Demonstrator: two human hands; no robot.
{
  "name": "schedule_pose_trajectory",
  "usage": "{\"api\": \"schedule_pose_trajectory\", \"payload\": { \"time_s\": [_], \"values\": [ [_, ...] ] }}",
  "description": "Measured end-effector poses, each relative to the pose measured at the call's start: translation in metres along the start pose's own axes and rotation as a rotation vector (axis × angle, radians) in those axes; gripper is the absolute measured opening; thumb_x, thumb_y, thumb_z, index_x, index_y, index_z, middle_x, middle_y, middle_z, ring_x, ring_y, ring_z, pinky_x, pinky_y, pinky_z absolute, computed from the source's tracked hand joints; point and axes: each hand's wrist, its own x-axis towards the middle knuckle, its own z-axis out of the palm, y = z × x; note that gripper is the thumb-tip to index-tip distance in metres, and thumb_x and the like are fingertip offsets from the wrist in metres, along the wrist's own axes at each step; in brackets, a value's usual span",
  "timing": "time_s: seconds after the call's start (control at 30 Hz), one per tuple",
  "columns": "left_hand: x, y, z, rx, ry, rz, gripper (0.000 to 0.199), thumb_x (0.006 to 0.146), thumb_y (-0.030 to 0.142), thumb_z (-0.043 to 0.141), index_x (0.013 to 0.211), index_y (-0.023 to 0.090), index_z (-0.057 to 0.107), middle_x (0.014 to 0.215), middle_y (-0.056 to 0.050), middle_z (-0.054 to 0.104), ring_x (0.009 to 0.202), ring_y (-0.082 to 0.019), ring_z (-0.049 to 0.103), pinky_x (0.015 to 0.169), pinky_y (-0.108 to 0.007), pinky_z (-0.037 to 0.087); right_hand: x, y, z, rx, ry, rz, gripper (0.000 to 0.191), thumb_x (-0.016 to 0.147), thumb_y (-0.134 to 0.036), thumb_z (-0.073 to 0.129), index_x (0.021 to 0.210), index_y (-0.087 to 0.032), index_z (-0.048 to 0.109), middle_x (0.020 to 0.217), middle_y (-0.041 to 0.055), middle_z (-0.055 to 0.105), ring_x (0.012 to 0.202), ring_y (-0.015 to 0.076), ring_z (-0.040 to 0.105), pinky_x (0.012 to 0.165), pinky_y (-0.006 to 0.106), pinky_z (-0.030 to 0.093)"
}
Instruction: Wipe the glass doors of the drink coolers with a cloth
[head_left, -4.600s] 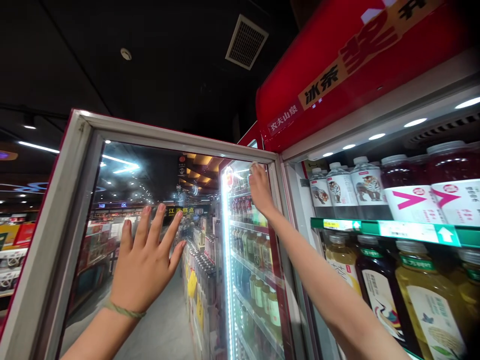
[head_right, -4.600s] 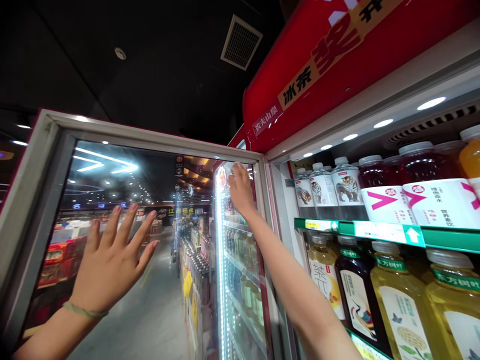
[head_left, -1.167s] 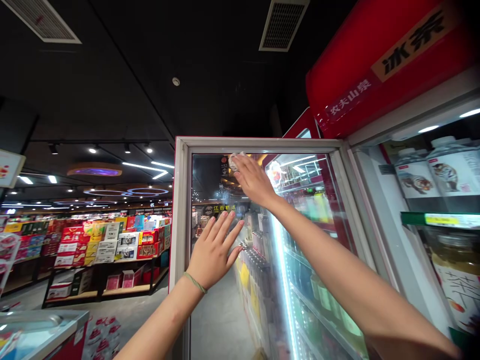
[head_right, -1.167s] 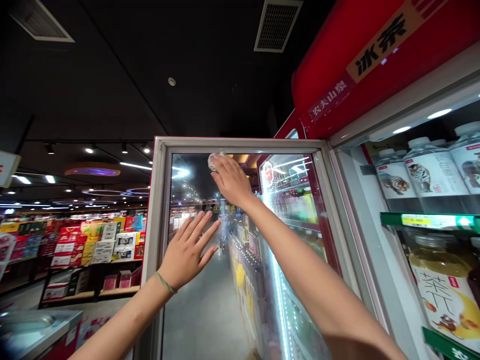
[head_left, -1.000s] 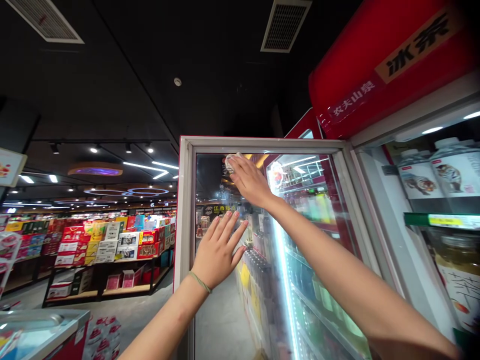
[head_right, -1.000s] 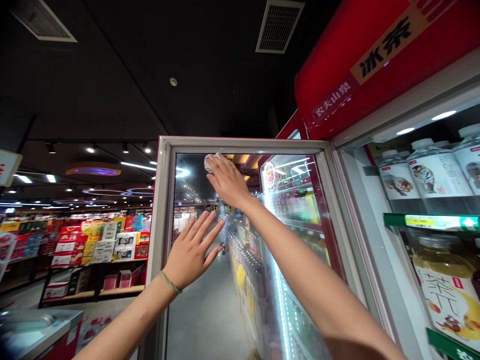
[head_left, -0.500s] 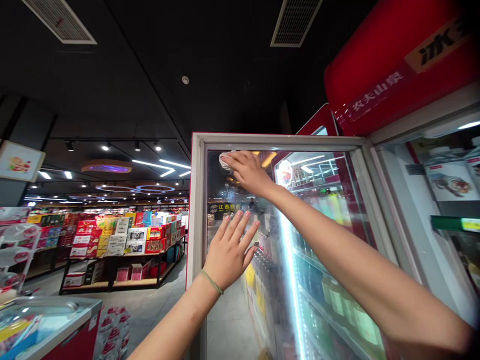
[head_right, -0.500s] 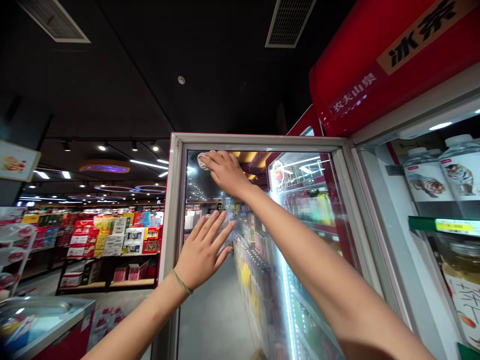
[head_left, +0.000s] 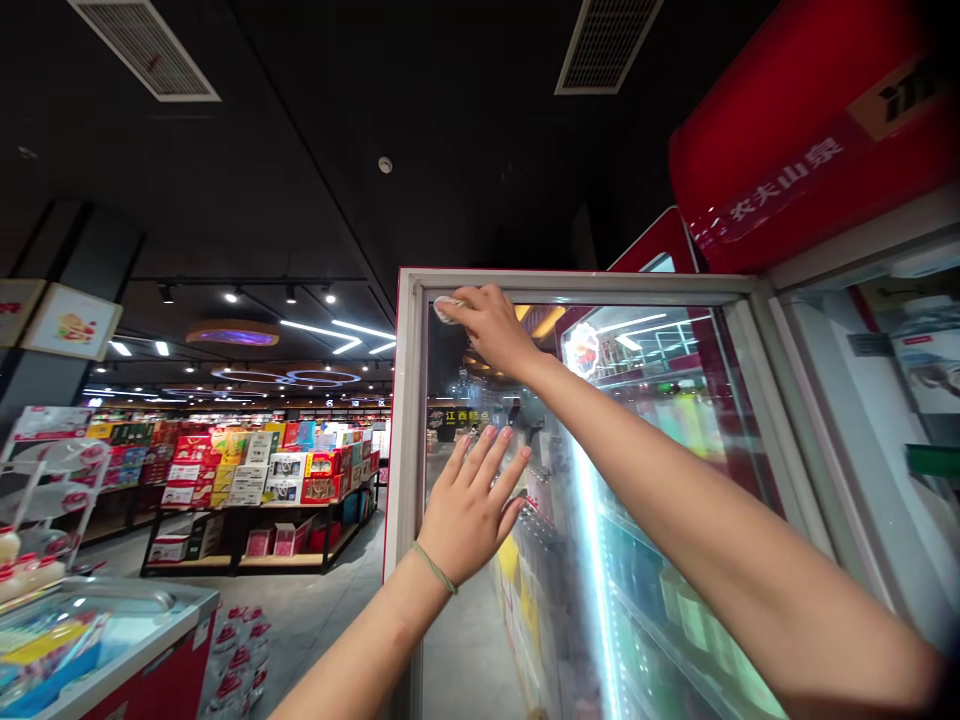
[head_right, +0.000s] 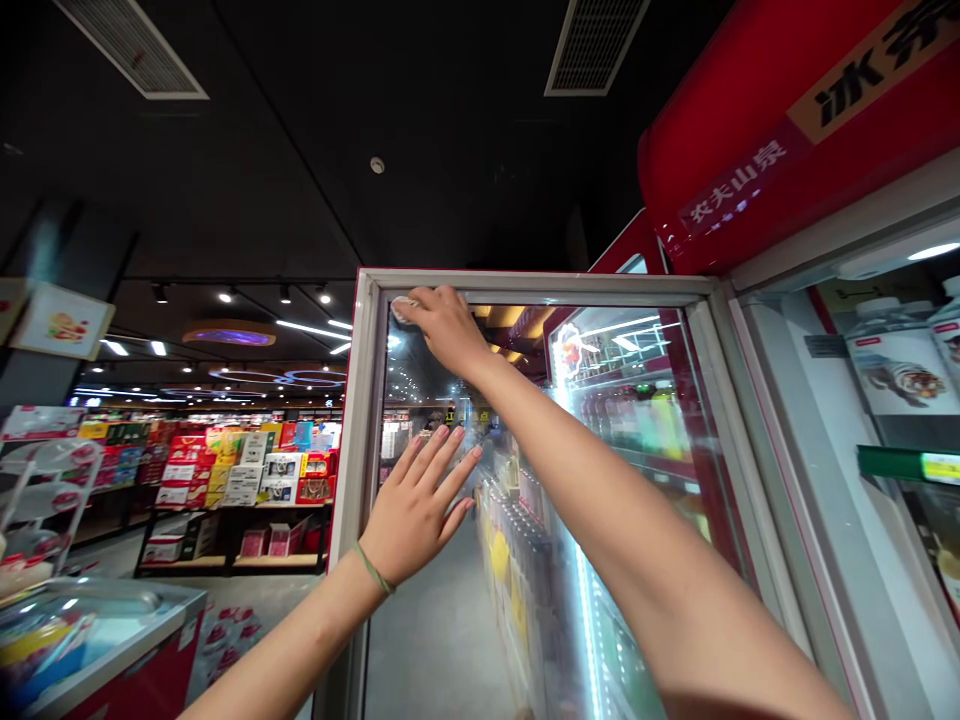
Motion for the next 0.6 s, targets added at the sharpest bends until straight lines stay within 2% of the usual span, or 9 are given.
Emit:
{"api": "schedule_pose_trajectory", "payload": {
  "time_s": [0.07, 0.2, 0.3, 0.47, 0.6],
  "values": [
    [0.0, 0.0, 0.0, 0.0, 0.0, -0.003, 0.061, 0.104, 0.05, 0.047, 0.159, 0.025, 0.04, 0.165, -0.006, 0.042, 0.154, -0.026, 0.038, 0.13, -0.047, 0.024, -0.001, -0.002, 0.0, -0.004, 0.014, 0.029, 0.048, 0.103, -0.016, 0.037, 0.141, -0.032, 0.061, 0.14, 0.0072, 0.06, 0.12, 0.0316, 0.05, 0.104, 0.05, 0.043],
    [-0.001, 0.001, -0.001, -0.001, -0.004, -0.004, 0.06, 0.104, 0.05, 0.047, 0.159, 0.025, 0.041, 0.165, -0.006, 0.042, 0.154, -0.026, 0.038, 0.129, -0.047, 0.025, -0.002, 0.001, -0.001, 0.032, -0.039, -0.042, 0.053, 0.101, -0.013, 0.033, 0.144, -0.032, 0.059, 0.143, 0.0057, 0.059, 0.12, 0.0311, 0.049, 0.104, 0.051, 0.043],
    [-0.002, 0.001, -0.001, 0.003, -0.008, -0.005, 0.061, 0.104, 0.05, 0.047, 0.159, 0.025, 0.04, 0.166, -0.007, 0.041, 0.154, -0.026, 0.038, 0.129, -0.047, 0.026, -0.004, 0.003, -0.002, 0.035, 0.0, 0.013, 0.052, 0.101, -0.017, 0.035, 0.144, -0.032, 0.059, 0.142, 0.0074, 0.06, 0.121, 0.0334, 0.049, 0.104, 0.055, 0.042],
    [-0.003, 0.001, -0.001, 0.002, -0.002, -0.006, 0.06, 0.104, 0.05, 0.047, 0.159, 0.026, 0.04, 0.166, -0.006, 0.041, 0.154, -0.027, 0.038, 0.128, -0.048, 0.027, -0.013, 0.01, -0.007, 0.049, -0.1, -0.149, 0.052, 0.1, -0.016, 0.037, 0.144, -0.033, 0.058, 0.143, 0.006, 0.061, 0.119, 0.0309, 0.05, 0.102, 0.052, 0.043],
    [-0.004, 0.0, -0.001, 0.003, -0.017, -0.001, 0.061, 0.103, 0.05, 0.048, 0.159, 0.025, 0.04, 0.165, -0.006, 0.042, 0.154, -0.027, 0.037, 0.128, -0.047, 0.028, -0.016, 0.012, -0.009, -0.002, -0.016, 0.004, 0.053, 0.1, -0.013, 0.034, 0.143, -0.029, 0.06, 0.143, 0.0089, 0.06, 0.119, 0.0326, 0.049, 0.1, 0.053, 0.041]
  ]
}}
